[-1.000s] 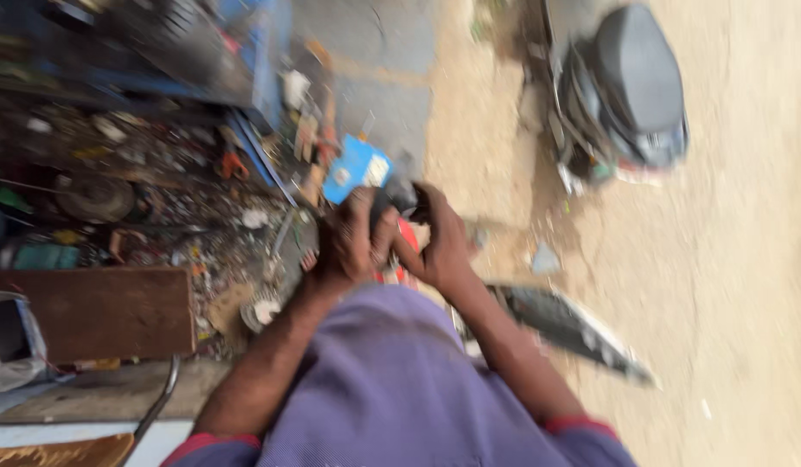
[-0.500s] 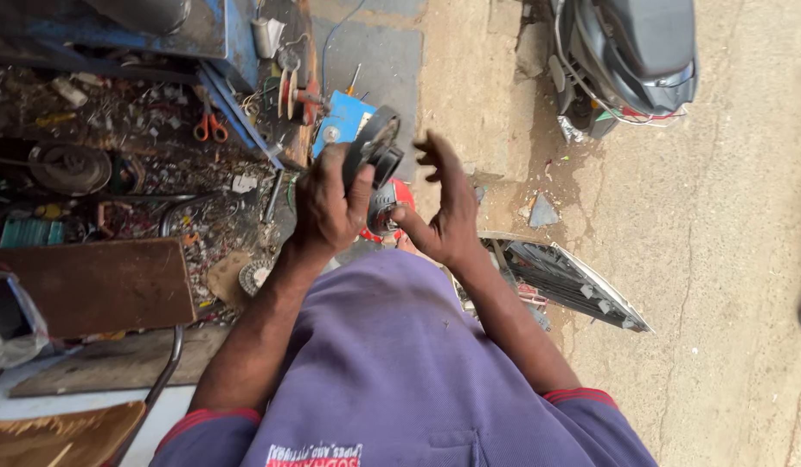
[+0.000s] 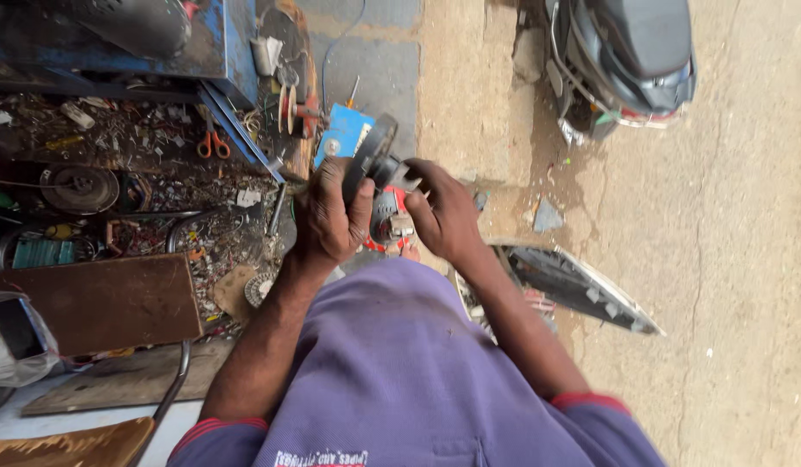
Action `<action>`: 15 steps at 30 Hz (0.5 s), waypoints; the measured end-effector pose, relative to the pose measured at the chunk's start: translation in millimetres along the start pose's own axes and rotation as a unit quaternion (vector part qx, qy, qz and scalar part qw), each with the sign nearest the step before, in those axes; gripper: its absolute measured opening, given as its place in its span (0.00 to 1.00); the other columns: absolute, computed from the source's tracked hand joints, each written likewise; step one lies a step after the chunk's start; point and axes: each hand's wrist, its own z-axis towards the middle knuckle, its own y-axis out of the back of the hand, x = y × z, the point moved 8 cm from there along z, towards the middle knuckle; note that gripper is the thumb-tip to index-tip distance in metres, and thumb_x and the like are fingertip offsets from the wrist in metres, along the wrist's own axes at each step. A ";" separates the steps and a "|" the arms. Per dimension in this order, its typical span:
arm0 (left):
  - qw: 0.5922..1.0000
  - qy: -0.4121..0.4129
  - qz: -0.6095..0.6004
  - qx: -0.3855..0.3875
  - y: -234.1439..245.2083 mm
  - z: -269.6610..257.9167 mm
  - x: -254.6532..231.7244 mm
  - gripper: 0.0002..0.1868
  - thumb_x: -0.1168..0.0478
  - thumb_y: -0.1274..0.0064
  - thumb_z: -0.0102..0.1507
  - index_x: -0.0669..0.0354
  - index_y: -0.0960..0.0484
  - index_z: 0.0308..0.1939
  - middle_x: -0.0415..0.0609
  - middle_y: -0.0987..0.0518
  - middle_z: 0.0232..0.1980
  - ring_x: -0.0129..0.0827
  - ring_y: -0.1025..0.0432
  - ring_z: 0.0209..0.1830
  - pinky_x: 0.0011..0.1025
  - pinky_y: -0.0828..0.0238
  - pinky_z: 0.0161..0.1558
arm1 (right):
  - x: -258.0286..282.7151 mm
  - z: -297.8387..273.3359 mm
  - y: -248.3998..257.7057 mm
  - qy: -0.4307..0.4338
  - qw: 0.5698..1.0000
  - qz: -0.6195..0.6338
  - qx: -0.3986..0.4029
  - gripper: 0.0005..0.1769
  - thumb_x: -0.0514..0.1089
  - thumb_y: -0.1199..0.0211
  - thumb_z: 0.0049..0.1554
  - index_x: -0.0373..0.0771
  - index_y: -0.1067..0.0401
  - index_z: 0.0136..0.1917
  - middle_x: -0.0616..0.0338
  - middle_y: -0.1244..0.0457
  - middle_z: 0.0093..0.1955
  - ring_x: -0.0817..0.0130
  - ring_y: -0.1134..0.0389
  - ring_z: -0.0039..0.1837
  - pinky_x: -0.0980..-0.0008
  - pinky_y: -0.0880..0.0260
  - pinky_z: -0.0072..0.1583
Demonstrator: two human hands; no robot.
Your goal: The person sits on the floor in a cluttered workshop and handles a small cylindrical electrical component, rotating it in their hands. They then pick up a metal fan housing and a black plastic fan cage, inspecting them and placing them on the floor.
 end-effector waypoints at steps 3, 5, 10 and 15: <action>0.995 0.089 0.033 0.034 -13.9 -7.8 12.1 0.16 0.63 0.48 0.73 0.72 0.32 0.59 0.66 0.23 0.44 0.64 0.28 0.39 0.53 0.31 0.41 | 21.9 -11.3 18.2 0.190 0.974 -0.040 -0.118 0.45 0.74 0.46 0.65 0.30 0.39 0.71 0.42 0.36 0.56 0.47 0.33 0.52 0.57 0.32 0.54; 0.991 0.121 0.030 0.041 -13.6 -11.9 19.4 0.17 0.61 0.45 0.69 0.69 0.29 0.56 0.64 0.22 0.40 0.65 0.26 0.37 0.52 0.30 0.37 | -9.0 -2.3 -11.1 0.002 0.995 -0.091 0.051 0.34 0.70 0.52 0.69 0.37 0.29 0.60 0.46 0.34 0.46 0.51 0.32 0.48 0.59 0.33 0.52; 0.998 0.058 0.012 0.009 -10.6 -16.8 14.0 0.16 0.62 0.50 0.72 0.70 0.33 0.58 0.64 0.22 0.44 0.62 0.25 0.39 0.51 0.28 0.42 | 10.7 -16.1 5.9 0.077 0.996 -0.004 -0.048 0.40 0.70 0.47 0.64 0.37 0.36 0.72 0.46 0.34 0.60 0.50 0.30 0.57 0.55 0.29 0.58; 0.994 0.107 0.012 0.012 -13.0 -19.8 19.2 0.18 0.62 0.51 0.73 0.73 0.32 0.60 0.65 0.23 0.42 0.62 0.27 0.38 0.51 0.30 0.40 | -9.8 -9.3 -0.6 -0.113 0.993 -0.015 0.006 0.27 0.60 0.50 0.68 0.41 0.25 0.67 0.52 0.27 0.54 0.57 0.25 0.58 0.62 0.25 0.61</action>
